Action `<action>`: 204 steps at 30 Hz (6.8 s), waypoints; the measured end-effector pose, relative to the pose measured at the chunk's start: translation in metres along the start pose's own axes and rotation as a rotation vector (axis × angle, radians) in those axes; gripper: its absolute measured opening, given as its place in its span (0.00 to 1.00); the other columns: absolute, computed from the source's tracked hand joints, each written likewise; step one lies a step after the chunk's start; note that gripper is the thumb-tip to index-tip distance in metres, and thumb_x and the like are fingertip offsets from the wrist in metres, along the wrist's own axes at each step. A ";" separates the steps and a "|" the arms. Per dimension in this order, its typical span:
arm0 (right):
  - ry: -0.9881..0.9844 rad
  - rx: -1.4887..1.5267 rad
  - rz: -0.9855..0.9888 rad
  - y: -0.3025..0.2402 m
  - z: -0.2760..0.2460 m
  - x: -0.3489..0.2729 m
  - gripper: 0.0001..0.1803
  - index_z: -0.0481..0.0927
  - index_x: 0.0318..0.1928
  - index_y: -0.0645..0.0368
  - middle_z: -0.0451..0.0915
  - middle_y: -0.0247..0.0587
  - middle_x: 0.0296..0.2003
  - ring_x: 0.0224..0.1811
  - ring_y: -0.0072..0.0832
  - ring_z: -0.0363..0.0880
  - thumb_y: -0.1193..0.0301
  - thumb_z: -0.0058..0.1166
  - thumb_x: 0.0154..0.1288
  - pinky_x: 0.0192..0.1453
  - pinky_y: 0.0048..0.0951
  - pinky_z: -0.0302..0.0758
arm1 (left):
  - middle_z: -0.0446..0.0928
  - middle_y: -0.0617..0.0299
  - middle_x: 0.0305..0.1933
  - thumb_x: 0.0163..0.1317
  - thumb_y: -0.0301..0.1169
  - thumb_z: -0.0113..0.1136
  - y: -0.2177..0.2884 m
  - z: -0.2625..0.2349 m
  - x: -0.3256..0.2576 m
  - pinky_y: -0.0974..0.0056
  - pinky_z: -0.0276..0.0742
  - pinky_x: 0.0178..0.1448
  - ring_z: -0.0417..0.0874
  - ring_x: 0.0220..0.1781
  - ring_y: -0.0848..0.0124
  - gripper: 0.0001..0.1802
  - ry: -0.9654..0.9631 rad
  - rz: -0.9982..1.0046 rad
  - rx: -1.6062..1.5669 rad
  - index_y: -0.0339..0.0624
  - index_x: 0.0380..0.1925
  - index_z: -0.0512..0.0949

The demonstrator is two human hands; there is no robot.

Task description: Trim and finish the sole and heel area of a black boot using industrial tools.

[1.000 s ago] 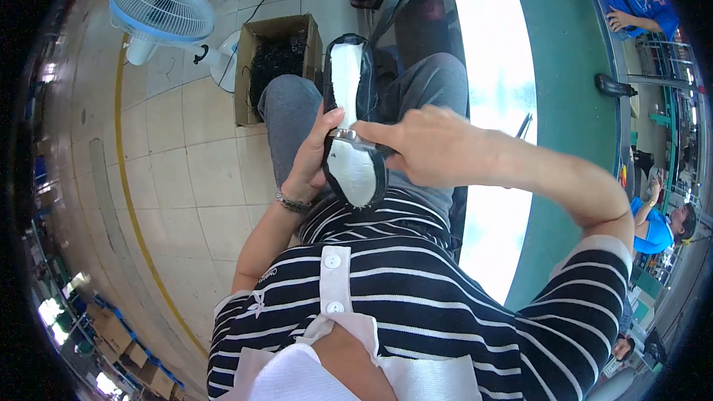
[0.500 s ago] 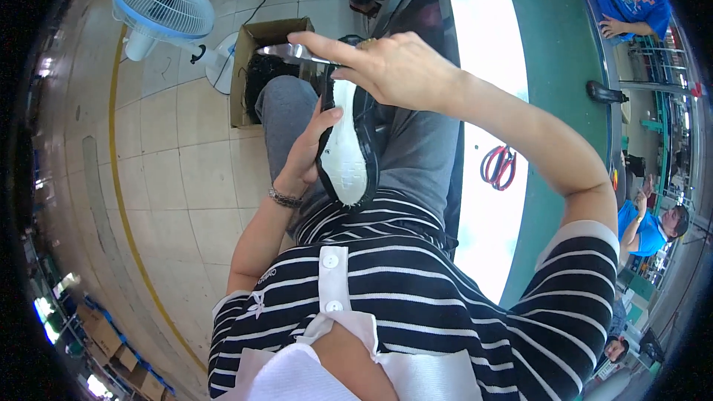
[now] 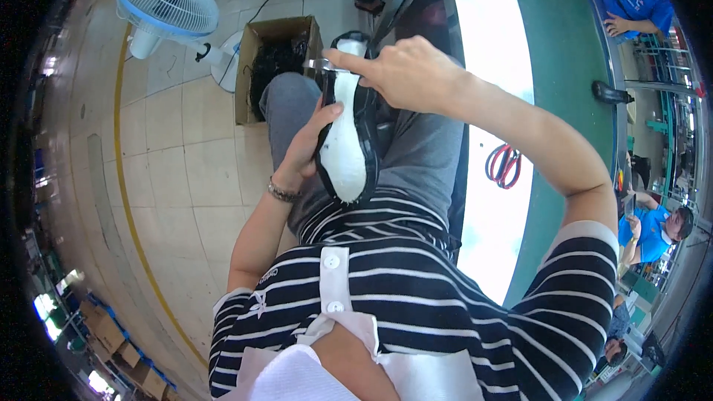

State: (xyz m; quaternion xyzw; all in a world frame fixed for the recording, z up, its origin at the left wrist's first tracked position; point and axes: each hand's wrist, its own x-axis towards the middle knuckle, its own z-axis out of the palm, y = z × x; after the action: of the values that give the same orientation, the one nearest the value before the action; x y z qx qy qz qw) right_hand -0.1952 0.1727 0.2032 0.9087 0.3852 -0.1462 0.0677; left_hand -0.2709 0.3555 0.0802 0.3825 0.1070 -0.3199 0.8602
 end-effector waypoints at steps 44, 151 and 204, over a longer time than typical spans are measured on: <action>-0.415 0.535 0.106 -0.026 -0.023 -0.057 0.37 0.53 0.72 0.42 0.78 0.49 0.23 0.23 0.43 0.79 0.70 0.54 0.67 0.30 0.40 0.76 | 0.74 0.57 0.59 0.68 0.64 0.35 -0.051 -0.009 -0.025 0.58 0.74 0.63 0.77 0.59 0.68 0.41 -0.166 -0.070 -0.417 0.43 0.66 0.62; -0.109 0.246 -0.184 -0.078 0.010 -0.063 0.43 0.46 0.75 0.35 0.71 0.35 0.13 0.10 0.21 0.70 0.74 0.48 0.64 0.12 0.24 0.65 | 0.81 0.62 0.44 0.54 0.32 0.72 -0.056 0.002 -0.071 0.69 0.76 0.49 0.80 0.44 0.75 0.19 -0.010 -0.042 0.454 0.37 0.44 0.79; -0.214 1.672 0.459 -0.027 0.077 -0.154 0.21 0.85 0.34 0.60 0.76 0.29 0.14 0.16 0.17 0.76 0.54 0.53 0.70 0.19 0.17 0.69 | 0.24 0.53 0.79 0.38 0.31 0.80 -0.095 -0.025 0.000 0.59 0.41 0.79 0.35 0.80 0.64 0.78 -0.429 0.258 0.853 0.55 0.72 0.22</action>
State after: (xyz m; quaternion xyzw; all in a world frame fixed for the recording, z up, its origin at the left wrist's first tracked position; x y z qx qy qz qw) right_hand -0.3324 0.0685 0.1792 0.6969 -0.0492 -0.4483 -0.5575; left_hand -0.3295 0.3258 0.0065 0.6360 -0.2613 -0.2977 0.6623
